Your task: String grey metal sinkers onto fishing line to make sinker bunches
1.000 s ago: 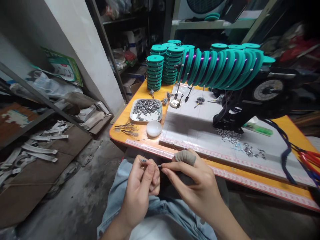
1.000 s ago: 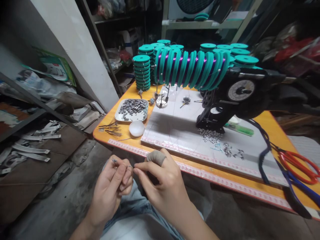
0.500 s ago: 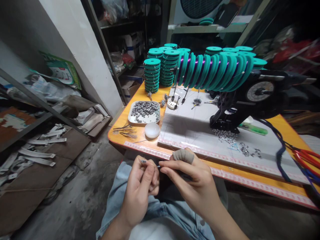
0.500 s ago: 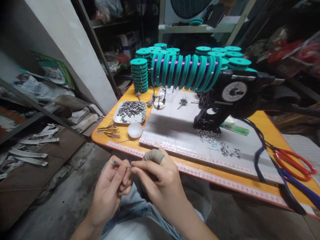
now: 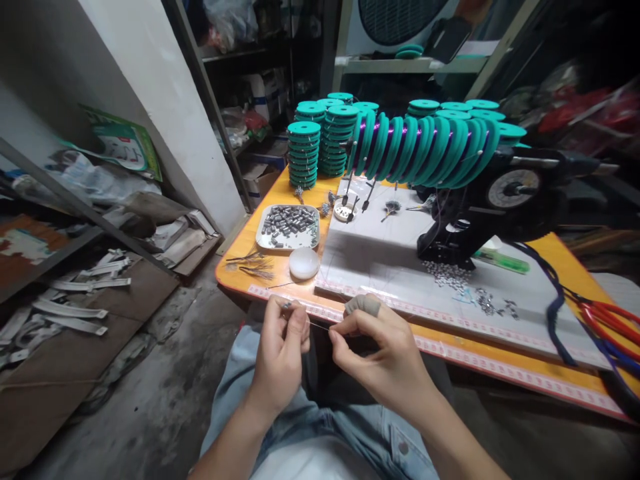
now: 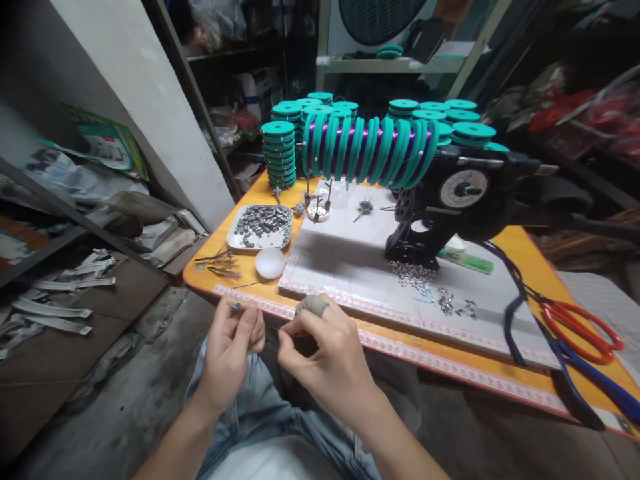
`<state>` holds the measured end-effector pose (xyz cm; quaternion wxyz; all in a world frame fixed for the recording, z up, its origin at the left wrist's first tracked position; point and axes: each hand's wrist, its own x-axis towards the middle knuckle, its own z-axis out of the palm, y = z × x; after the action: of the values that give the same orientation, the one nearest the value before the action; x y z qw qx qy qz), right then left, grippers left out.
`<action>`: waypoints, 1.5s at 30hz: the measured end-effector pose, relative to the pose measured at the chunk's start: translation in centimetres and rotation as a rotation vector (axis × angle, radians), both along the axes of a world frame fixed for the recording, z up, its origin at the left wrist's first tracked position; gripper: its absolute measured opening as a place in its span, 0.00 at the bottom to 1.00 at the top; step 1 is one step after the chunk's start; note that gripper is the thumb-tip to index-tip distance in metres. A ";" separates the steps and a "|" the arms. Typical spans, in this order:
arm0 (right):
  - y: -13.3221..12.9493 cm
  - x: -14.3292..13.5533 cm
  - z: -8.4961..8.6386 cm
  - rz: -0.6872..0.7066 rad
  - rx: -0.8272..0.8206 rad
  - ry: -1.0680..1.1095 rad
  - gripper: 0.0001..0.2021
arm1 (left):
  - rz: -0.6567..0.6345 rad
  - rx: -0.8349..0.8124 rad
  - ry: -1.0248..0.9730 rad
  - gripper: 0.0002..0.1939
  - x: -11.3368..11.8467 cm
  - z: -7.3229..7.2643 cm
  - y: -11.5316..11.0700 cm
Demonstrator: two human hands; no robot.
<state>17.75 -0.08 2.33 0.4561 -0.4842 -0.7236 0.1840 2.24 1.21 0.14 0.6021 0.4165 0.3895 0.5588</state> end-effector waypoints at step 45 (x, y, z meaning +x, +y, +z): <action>-0.4 0.2 0.2 0.018 0.017 0.042 0.06 | -0.171 0.002 0.021 0.12 -0.4 0.7 -1.7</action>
<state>17.94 -0.49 2.56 0.4738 -0.4699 -0.7196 0.1919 1.79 -0.49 0.82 0.6431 0.4548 0.3581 0.5013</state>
